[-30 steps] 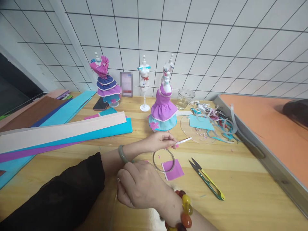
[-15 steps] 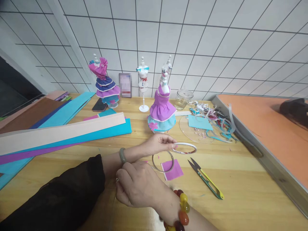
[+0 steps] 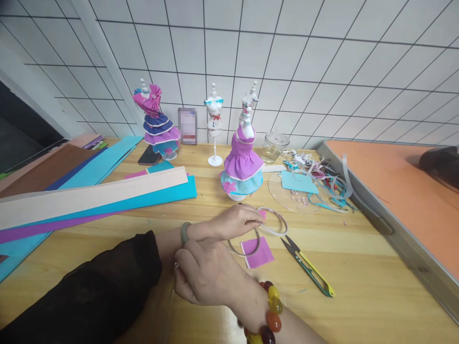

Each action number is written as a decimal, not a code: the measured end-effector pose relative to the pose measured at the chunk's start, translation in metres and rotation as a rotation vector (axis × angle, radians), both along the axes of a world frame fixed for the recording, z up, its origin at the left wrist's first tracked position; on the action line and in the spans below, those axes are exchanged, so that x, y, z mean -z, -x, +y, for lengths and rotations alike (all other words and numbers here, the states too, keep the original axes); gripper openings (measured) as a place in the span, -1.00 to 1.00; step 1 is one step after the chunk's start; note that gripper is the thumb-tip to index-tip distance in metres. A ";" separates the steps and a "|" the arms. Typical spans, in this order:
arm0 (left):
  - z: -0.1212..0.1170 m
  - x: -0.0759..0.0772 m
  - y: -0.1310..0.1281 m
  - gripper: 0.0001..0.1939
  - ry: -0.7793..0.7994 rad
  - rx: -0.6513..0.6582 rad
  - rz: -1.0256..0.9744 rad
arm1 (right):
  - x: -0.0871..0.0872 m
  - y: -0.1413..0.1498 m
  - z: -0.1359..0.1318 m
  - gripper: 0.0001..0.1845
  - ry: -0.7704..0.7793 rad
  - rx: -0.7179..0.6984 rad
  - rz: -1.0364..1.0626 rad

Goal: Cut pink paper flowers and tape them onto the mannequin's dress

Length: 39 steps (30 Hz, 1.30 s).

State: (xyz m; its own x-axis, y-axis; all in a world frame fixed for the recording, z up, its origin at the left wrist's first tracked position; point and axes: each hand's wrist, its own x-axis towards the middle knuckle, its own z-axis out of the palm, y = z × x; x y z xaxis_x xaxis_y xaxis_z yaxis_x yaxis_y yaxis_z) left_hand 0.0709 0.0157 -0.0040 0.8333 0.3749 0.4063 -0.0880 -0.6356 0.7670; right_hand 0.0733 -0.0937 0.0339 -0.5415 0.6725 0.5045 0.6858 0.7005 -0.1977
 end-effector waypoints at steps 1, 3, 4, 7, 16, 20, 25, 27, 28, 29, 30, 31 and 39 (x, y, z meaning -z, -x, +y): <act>-0.001 0.000 0.001 -0.75 -0.011 -0.008 0.025 | 0.001 -0.001 0.001 -0.86 0.003 -0.001 0.009; -0.003 -0.001 0.003 -0.67 0.006 -0.035 0.064 | 0.001 -0.004 0.004 -0.86 0.010 0.003 0.043; -0.004 -0.002 0.005 -0.64 0.030 -0.041 0.084 | 0.001 -0.006 0.006 -0.86 0.014 0.006 0.065; -0.004 -0.006 0.011 -0.62 0.135 -0.052 0.143 | 0.000 -0.011 0.012 -0.88 -0.003 0.034 0.128; 0.003 -0.004 0.022 -0.78 0.773 -0.091 0.029 | -0.009 -0.031 0.019 -0.89 -0.174 0.120 0.212; 0.005 -0.003 0.039 -0.77 1.192 -0.097 -0.098 | -0.007 -0.050 0.026 -0.90 -0.132 0.300 0.330; 0.011 -0.012 0.050 -0.78 1.441 -0.084 -0.310 | -0.005 -0.067 0.037 -0.93 -0.202 0.552 0.423; 0.013 -0.017 0.050 -0.83 1.534 -0.051 -0.362 | -0.005 -0.067 0.040 -0.92 -0.230 0.565 0.407; 0.014 -0.018 0.049 -0.85 1.573 -0.047 -0.389 | -0.006 -0.067 0.042 -0.92 -0.243 0.568 0.391; 0.014 -0.020 0.048 -0.86 1.606 -0.048 -0.417 | -0.007 -0.066 0.044 -0.91 -0.256 0.576 0.372; 0.014 -0.021 0.048 -0.86 1.634 -0.047 -0.444 | -0.007 -0.065 0.046 -0.91 -0.268 0.585 0.352; 0.014 -0.022 0.047 -0.87 1.654 -0.047 -0.466 | -0.008 -0.063 0.048 -0.90 -0.275 0.593 0.332; 0.014 -0.032 0.049 -0.83 1.592 -0.264 -0.502 | -0.012 -0.062 0.057 -0.88 -0.292 0.658 0.259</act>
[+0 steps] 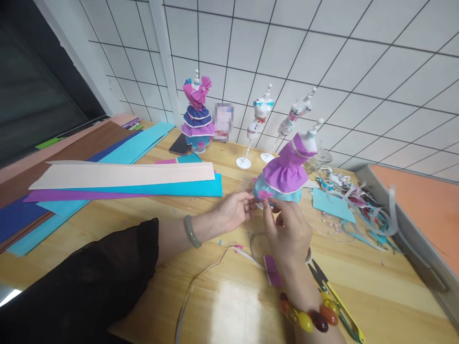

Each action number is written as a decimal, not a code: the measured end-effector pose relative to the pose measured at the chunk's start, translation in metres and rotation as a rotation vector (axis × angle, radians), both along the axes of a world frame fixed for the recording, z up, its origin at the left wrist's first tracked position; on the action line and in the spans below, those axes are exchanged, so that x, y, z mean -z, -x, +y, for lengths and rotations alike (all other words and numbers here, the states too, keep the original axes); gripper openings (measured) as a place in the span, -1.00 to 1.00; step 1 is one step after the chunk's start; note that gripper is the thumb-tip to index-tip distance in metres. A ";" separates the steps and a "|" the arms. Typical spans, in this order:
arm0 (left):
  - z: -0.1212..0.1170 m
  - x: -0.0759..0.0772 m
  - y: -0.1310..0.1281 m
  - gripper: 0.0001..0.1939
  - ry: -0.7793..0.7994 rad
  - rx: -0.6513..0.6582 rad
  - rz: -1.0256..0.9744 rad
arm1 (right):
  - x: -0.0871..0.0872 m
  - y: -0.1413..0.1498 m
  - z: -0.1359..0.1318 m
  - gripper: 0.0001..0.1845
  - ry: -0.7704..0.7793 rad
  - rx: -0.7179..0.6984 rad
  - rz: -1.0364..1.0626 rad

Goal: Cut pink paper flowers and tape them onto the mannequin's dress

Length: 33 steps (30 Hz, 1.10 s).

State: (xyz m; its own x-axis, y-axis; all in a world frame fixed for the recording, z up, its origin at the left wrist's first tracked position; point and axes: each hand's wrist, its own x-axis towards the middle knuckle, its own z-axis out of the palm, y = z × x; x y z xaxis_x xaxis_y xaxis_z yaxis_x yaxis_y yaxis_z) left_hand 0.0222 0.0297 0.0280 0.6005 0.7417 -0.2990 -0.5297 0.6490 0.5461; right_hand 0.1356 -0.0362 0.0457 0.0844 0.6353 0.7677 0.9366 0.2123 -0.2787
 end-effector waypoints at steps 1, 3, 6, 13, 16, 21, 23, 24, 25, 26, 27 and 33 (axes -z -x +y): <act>-0.001 -0.001 0.000 -0.85 -0.024 0.000 0.050 | 0.000 0.000 -0.001 -0.88 0.003 0.001 0.001; -0.004 -0.002 0.001 -0.88 -0.073 -0.005 0.166 | 0.000 -0.001 -0.002 -0.89 0.004 0.004 0.005; -0.008 -0.002 0.001 -0.82 -0.108 -0.014 0.222 | 0.000 -0.002 -0.004 -0.90 -0.014 0.014 0.014; -0.012 -0.005 -0.002 -0.79 -0.089 -0.065 -0.067 | 0.001 -0.002 -0.003 -0.88 -0.018 0.010 -0.003; -0.011 -0.007 -0.003 -0.86 -0.082 -0.066 -0.156 | 0.001 0.000 -0.002 -0.88 -0.015 -0.001 0.001; -0.011 -0.010 -0.004 -0.89 -0.053 -0.041 -0.233 | 0.002 0.002 0.002 -0.85 -0.003 0.001 -0.007; -0.011 -0.012 -0.004 -0.89 -0.031 -0.040 -0.240 | 0.003 0.002 0.003 -0.84 0.001 0.015 -0.002; -0.012 -0.013 -0.004 -0.88 -0.016 -0.046 -0.238 | 0.003 0.002 0.003 -0.84 0.002 0.018 0.003; -0.012 -0.014 -0.004 -0.88 0.001 -0.058 -0.235 | 0.004 0.002 0.003 -0.83 0.003 0.020 0.009; -0.012 -0.015 -0.004 -0.88 0.015 -0.070 -0.233 | 0.004 0.002 0.004 -0.83 0.002 0.021 0.014; -0.012 -0.015 -0.004 -0.88 0.029 -0.081 -0.231 | 0.004 0.002 0.004 -0.84 0.001 0.022 0.018; -0.013 -0.017 -0.003 -0.88 0.082 -0.103 -0.232 | 0.006 0.002 0.006 -0.85 -0.006 0.033 0.035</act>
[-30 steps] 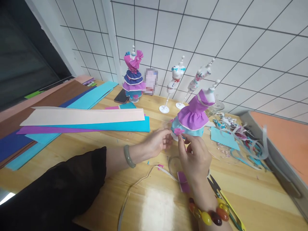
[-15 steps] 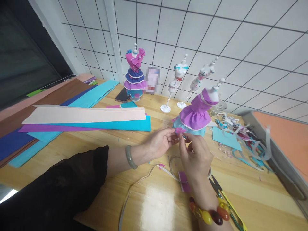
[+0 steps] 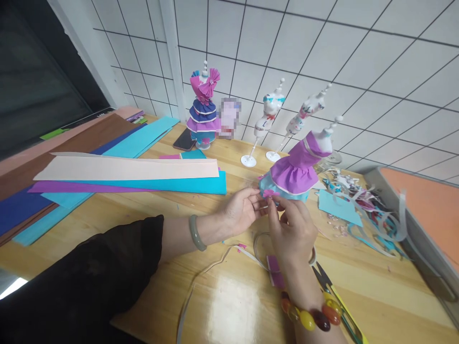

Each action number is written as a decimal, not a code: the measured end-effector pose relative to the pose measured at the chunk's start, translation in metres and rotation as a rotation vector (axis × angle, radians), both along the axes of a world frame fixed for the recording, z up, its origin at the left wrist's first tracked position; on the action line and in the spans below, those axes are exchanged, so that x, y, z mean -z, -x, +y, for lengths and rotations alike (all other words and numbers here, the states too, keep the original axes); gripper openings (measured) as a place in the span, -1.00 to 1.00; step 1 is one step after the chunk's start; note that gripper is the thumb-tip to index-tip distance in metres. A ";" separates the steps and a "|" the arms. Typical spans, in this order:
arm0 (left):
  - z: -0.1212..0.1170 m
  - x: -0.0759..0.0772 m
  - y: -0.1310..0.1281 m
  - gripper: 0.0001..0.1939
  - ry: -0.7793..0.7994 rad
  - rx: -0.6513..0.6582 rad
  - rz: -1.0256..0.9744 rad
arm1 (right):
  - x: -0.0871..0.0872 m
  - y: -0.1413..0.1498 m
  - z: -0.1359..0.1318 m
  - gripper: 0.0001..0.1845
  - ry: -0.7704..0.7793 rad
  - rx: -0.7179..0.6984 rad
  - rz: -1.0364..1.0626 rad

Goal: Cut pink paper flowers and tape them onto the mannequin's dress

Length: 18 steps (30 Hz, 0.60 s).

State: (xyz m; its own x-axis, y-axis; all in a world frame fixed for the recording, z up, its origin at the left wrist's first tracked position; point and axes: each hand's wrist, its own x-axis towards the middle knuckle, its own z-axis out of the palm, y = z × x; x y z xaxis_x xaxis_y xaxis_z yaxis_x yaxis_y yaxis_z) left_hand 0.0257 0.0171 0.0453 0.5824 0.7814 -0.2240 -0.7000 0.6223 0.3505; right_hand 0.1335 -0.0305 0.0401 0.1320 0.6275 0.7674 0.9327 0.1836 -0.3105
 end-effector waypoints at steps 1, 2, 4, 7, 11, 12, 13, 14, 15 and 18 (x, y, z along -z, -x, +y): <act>0.000 0.000 0.000 -0.89 0.000 -0.003 0.000 | 0.000 0.000 0.000 -0.85 -0.005 0.002 0.002; 0.000 0.001 -0.001 -0.89 -0.003 -0.004 0.000 | 0.001 0.000 0.001 -0.85 -0.013 0.005 0.001; 0.001 0.003 -0.002 -0.89 -0.011 -0.005 0.006 | 0.001 -0.001 0.001 -0.85 -0.030 0.013 -0.011; 0.003 0.007 -0.004 -0.88 -0.056 -0.021 0.026 | 0.001 -0.002 0.001 -0.85 -0.045 0.024 -0.049; 0.003 0.009 -0.005 -0.85 -0.166 -0.081 0.079 | 0.001 -0.003 0.000 -0.86 -0.063 0.039 -0.114; 0.003 0.009 -0.004 -0.84 -0.189 -0.096 0.091 | 0.001 -0.003 0.000 -0.87 -0.071 0.042 -0.141; 0.002 0.008 -0.004 -0.84 -0.207 -0.107 0.102 | 0.001 -0.004 -0.001 -0.88 -0.081 0.046 -0.176; 0.002 0.008 -0.004 -0.84 -0.220 -0.118 0.113 | 0.002 -0.004 -0.001 -0.88 -0.095 0.054 -0.217; 0.002 0.007 -0.004 -0.83 -0.230 -0.127 0.124 | 0.002 -0.005 -0.001 -0.89 -0.110 0.064 -0.263; 0.001 0.007 -0.004 -0.79 -0.232 -0.138 0.159 | 0.002 -0.007 -0.001 -0.88 -0.128 0.113 -0.401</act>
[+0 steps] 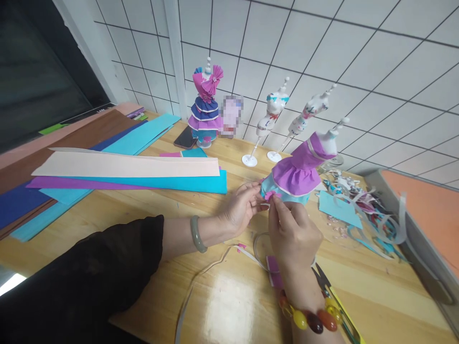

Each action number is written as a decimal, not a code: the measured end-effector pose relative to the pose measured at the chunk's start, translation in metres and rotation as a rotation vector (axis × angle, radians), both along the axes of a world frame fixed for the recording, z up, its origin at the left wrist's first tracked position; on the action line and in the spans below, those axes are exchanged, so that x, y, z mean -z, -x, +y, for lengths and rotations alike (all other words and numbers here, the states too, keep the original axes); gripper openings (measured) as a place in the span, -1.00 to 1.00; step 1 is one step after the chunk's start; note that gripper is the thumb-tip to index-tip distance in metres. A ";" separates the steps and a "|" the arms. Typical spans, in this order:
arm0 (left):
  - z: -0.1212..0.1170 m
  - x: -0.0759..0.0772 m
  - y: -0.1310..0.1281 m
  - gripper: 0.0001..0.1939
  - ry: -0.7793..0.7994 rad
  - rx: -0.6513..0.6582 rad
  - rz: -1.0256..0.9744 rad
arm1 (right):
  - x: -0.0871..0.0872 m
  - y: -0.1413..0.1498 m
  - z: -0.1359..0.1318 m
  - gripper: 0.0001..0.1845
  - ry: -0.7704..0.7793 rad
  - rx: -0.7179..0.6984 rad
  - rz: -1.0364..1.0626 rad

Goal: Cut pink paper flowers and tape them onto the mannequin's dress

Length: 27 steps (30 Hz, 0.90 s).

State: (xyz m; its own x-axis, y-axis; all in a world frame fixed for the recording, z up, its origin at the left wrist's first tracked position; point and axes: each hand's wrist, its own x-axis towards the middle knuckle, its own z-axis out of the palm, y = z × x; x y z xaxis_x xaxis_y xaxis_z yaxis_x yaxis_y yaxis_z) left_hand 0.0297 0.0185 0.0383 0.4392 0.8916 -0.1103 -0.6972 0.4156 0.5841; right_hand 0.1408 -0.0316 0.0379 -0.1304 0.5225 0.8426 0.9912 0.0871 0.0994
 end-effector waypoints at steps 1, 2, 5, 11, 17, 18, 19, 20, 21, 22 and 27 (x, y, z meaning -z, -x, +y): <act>0.000 0.000 0.000 -0.78 0.003 -0.003 0.007 | 0.000 0.000 0.000 -0.87 0.006 0.018 -0.035; 0.000 0.001 0.000 -0.77 0.004 -0.005 0.011 | 0.000 0.000 0.000 -0.86 0.012 0.034 -0.062; 0.000 0.001 -0.001 -0.76 -0.005 -0.020 0.010 | -0.001 0.001 0.000 -0.85 0.021 0.049 -0.095; 0.003 0.002 -0.001 -0.82 0.007 0.055 -0.064 | -0.002 0.005 0.000 -0.82 0.065 -0.053 0.150; 0.007 0.006 0.000 -0.81 0.058 0.096 -0.088 | -0.004 0.006 -0.003 -0.78 0.093 -0.126 0.300; 0.007 0.006 0.000 -0.81 0.055 0.097 -0.090 | -0.004 0.006 -0.003 -0.78 0.090 -0.135 0.289; 0.007 0.006 0.000 -0.81 0.053 0.099 -0.094 | -0.003 0.006 -0.004 -0.77 0.093 -0.141 0.266; 0.007 0.006 0.000 -0.82 0.051 0.101 -0.099 | -0.002 0.005 -0.004 -0.77 0.100 -0.141 0.234; 0.007 0.006 0.000 -0.83 0.048 0.103 -0.105 | -0.001 0.004 -0.004 -0.77 0.109 -0.133 0.196; 0.007 0.006 0.000 -0.84 0.043 0.104 -0.111 | 0.000 0.004 -0.004 -0.77 0.121 -0.119 0.157; 0.008 0.008 -0.001 -0.89 0.026 0.093 -0.116 | 0.001 0.004 -0.003 -0.76 0.149 -0.148 0.168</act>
